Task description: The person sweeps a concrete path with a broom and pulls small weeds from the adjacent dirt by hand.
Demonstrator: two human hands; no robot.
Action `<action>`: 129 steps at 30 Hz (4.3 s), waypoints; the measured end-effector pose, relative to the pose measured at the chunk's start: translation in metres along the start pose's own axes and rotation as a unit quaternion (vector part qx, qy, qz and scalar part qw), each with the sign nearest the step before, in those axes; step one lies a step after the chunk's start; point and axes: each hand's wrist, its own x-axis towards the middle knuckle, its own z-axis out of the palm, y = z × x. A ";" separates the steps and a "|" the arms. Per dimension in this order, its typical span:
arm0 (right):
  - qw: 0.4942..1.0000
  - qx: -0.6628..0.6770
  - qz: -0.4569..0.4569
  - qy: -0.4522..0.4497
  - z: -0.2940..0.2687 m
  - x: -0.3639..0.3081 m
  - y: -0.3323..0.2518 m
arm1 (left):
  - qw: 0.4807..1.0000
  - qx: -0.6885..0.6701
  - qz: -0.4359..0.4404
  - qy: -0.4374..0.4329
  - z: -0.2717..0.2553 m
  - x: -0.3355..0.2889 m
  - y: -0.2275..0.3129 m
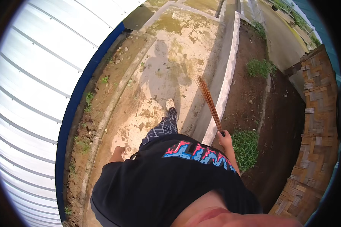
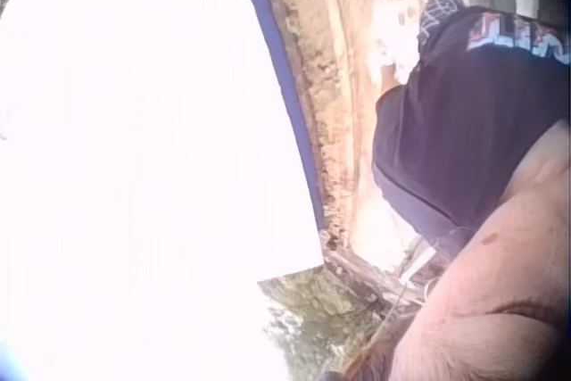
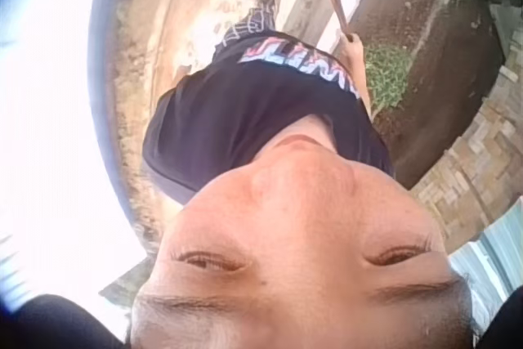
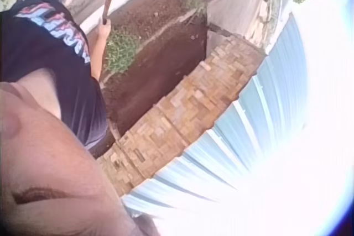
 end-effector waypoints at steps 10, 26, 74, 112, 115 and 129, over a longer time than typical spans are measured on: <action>0.995 -0.039 -0.013 -0.086 0.002 0.234 -0.155 | 0.942 -0.071 0.308 0.113 -0.166 0.024 0.360; 0.956 -0.107 0.150 -0.230 -0.020 0.672 -0.460 | 0.972 -0.228 0.045 -0.029 -0.206 -0.001 0.634; 0.704 -0.522 -0.093 -0.472 0.319 0.637 -0.459 | 0.953 -0.253 -0.087 -0.145 -0.192 0.052 0.739; 0.397 -0.564 -0.426 -0.586 0.423 0.562 -0.451 | 0.928 -0.318 -0.119 -0.154 -0.165 0.050 0.702; 0.606 -0.476 -0.443 -0.459 0.405 0.575 -0.450 | 0.931 -0.318 -0.118 -0.138 -0.163 0.049 0.701; 0.346 -0.612 -0.429 -0.567 0.473 0.526 -0.480 | 0.921 -0.333 -0.131 -0.152 -0.149 0.052 0.695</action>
